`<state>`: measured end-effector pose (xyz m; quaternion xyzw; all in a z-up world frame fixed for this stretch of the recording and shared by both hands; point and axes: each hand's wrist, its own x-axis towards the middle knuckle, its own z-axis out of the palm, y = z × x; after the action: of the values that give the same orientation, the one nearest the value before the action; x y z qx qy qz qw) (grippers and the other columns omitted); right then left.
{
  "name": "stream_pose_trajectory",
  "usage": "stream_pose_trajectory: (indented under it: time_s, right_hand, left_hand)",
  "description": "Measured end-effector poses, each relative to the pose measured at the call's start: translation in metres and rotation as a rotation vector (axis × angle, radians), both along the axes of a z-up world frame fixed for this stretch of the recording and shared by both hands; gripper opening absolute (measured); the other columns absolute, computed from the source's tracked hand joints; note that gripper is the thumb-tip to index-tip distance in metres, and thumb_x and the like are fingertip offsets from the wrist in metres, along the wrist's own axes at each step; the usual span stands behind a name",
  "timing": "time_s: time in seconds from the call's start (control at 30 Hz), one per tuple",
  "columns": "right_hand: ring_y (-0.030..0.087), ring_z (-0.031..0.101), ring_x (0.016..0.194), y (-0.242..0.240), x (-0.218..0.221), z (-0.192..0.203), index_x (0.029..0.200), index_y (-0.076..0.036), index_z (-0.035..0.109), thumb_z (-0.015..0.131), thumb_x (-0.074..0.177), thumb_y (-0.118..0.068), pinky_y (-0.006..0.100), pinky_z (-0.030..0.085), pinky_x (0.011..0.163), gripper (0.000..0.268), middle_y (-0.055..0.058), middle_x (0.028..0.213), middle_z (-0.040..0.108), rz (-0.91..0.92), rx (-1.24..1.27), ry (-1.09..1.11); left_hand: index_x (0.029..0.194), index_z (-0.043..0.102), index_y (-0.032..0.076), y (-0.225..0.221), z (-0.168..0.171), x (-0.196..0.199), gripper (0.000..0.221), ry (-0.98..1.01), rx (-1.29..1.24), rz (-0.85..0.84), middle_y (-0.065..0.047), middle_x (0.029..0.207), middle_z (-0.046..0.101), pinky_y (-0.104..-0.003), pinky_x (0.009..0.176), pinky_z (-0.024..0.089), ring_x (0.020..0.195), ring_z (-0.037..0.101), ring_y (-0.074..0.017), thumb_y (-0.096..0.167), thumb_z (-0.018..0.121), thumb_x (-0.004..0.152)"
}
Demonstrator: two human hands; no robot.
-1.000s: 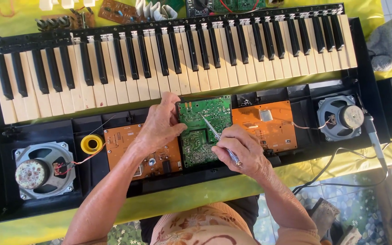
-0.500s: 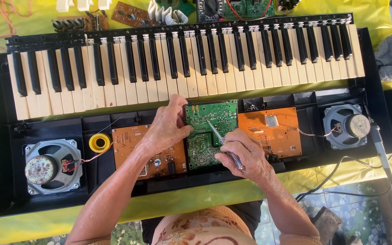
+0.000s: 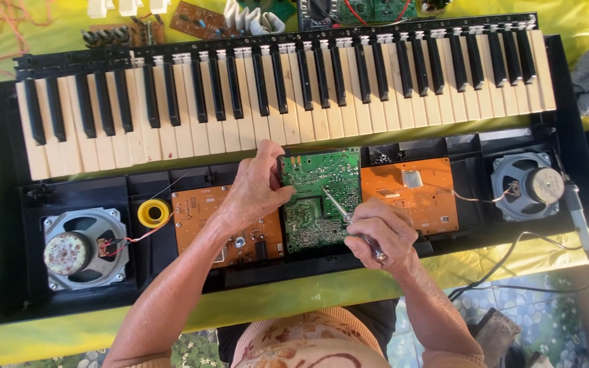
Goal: Soldering components on circuit boards inside an electronic keyboard and repositioning the boards.
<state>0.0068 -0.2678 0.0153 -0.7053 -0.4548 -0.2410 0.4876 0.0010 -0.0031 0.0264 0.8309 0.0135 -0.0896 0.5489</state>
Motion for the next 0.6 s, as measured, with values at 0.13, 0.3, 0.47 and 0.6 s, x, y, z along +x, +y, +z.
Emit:
stream_pose_trajectory:
  time_s: [0.13,0.3,0.47,0.6]
  right_hand:
    - [0.022,0.054,0.045,0.001,0.001,-0.001,0.074,-0.008,0.069,0.068,0.098,-0.031,0.032,0.051,0.045,0.033,0.010,0.073,0.062,0.000,0.012,-0.003]
    - [0.022,0.052,0.046,0.002,0.002,0.004,0.074,-0.009,0.067,0.066,0.100,-0.030,0.031,0.051,0.045,0.033,0.008,0.072,0.060,0.012,0.000,0.019]
    - [0.020,0.051,0.045,0.002,0.000,0.001,0.072,-0.012,0.066,0.063,0.101,-0.031,0.029,0.051,0.046,0.035,0.006,0.072,0.059,-0.012,-0.020,0.023]
    - [0.018,0.048,0.043,0.004,0.001,0.004,0.072,-0.014,0.066,0.063,0.100,-0.031,0.027,0.050,0.045,0.034,0.004,0.071,0.059,-0.042,-0.025,0.023]
  left_hand:
    - [0.112,0.050,0.007,-0.001,0.003,0.000,0.050,0.001,0.005,0.021,-0.013,0.067,0.068,-0.037,0.065,0.059,0.065,0.070,-0.0278,0.002,0.078,0.072]
    - [0.114,0.049,0.007,-0.003,0.000,-0.001,0.054,0.017,0.001,0.034,-0.015,0.070,0.069,-0.037,0.065,0.059,0.064,0.070,-0.0264,0.004,0.081,0.070]
    - [0.118,0.049,0.005,-0.005,-0.004,-0.001,0.059,0.047,0.060,0.050,-0.014,0.067,0.068,-0.038,0.062,0.058,0.061,0.070,-0.0275,0.005,0.084,0.071]
    - [0.119,0.050,0.005,-0.005,-0.005,0.000,0.060,0.047,0.070,0.047,-0.014,0.066,0.068,-0.037,0.062,0.058,0.059,0.069,-0.0275,0.005,0.085,0.071]
